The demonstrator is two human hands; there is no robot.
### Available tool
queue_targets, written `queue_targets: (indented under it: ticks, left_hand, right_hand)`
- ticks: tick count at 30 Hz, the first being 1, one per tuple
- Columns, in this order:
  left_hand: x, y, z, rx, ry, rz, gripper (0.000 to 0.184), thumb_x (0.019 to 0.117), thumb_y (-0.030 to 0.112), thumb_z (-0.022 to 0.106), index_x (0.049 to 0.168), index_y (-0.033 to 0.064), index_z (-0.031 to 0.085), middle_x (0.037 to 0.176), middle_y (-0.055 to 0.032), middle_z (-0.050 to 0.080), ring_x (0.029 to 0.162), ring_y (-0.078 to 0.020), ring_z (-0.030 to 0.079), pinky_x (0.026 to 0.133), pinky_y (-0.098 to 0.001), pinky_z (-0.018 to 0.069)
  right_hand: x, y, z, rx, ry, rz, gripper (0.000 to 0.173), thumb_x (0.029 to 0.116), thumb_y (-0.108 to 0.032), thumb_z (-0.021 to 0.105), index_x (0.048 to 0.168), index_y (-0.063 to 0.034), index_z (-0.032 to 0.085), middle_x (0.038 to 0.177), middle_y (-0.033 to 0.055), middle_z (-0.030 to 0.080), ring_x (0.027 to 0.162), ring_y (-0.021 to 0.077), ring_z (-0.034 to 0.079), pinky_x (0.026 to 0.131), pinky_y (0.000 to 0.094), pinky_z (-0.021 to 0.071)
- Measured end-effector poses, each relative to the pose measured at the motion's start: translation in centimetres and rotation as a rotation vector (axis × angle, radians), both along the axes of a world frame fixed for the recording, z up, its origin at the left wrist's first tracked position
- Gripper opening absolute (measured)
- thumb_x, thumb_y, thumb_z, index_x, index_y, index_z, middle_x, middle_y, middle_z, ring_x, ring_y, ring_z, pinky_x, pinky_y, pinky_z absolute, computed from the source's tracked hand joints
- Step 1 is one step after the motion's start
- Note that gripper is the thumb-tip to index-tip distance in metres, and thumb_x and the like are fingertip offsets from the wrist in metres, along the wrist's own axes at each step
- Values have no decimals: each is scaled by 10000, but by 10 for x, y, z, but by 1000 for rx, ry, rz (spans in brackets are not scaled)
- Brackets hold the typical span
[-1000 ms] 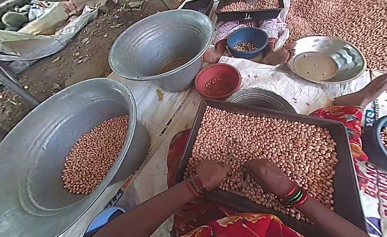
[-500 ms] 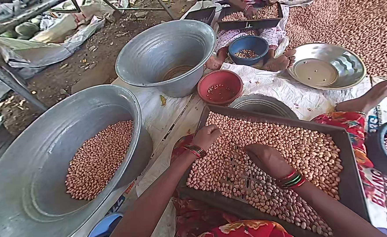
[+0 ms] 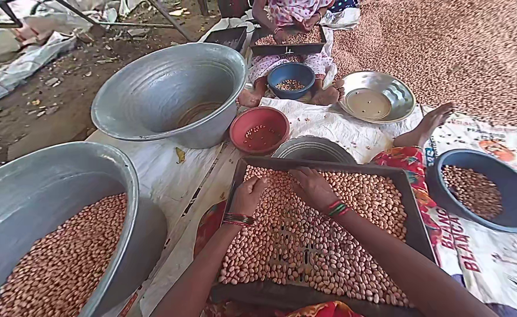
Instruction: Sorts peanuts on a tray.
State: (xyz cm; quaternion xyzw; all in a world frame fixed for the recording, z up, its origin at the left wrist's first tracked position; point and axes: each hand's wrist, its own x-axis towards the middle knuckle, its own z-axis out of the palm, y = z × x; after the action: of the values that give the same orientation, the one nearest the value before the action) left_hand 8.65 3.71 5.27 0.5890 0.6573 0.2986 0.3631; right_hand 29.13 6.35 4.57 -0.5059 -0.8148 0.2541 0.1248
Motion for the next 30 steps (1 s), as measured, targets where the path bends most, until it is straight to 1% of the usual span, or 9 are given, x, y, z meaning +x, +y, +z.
queue_targets:
  ticks: [3,7,11,15,18,20,25,27,30]
  left_hand:
    - [0,-3,-9,173,-335,226,270,1075,120,460,955,-24,654,593,119,417,467,64,363,484,-115,336]
    - [-4,-4,-11,234,-495,275,242,1063,78,440,937,20,638,558,148,414,441,67,375,458,-100,342]
    - [-9,-2,-17,193,-460,242,206,1052,78,470,967,4,642,576,146,423,447,70,371,458,-103,336]
    - [-7,-1,-10,102,-334,124,204,1056,103,509,1104,-41,646,753,60,534,552,57,401,532,-120,340]
    - [-6,-2,-4,18,-150,-33,268,1066,133,501,1231,-28,637,944,-49,635,698,-10,468,659,-202,397]
    - [-3,-3,-1,-66,-37,-143,288,1073,169,499,1272,11,635,922,-62,634,683,-61,483,662,-257,421]
    - [11,-8,9,-292,221,-452,355,1095,208,465,1357,23,618,1202,-221,683,1057,-348,665,961,-537,484]
    - [17,-10,9,-355,282,-532,378,1104,222,442,1384,23,600,1305,-225,657,1187,-383,643,1037,-574,452]
    - [25,-16,9,-389,319,-564,379,1106,231,446,1377,18,603,1241,-248,674,1169,-408,643,1024,-587,450]
  right_hand:
    - [-47,6,-19,-83,66,15,439,1036,-239,567,1419,-26,602,1427,274,576,1349,461,521,1113,629,367]
    - [-81,-46,-56,105,242,256,288,956,-214,660,1165,-49,771,1204,257,697,1204,468,617,1028,673,411]
    - [-27,-82,-59,232,127,511,228,849,-203,777,1055,-107,799,1226,222,701,1237,470,612,1001,673,462]
    - [55,-70,-48,384,-4,253,164,835,-151,748,969,-68,791,1175,225,718,1152,507,647,946,747,452]
    - [92,-57,-35,484,-17,50,199,893,-182,642,929,-34,770,1151,237,721,1135,511,653,926,707,475]
    - [101,-57,-23,461,21,-33,222,910,-160,627,970,-8,776,1159,251,716,1133,521,648,924,686,486]
    - [108,-55,-1,455,71,-181,223,952,-49,562,988,65,750,1059,255,743,1001,466,714,871,593,544]
    - [111,-49,3,462,72,-230,234,963,-22,542,1013,82,746,1043,264,743,997,465,717,883,589,541]
    - [109,-39,6,455,60,-261,248,983,-8,523,1047,78,747,1051,264,743,999,467,714,881,584,541]
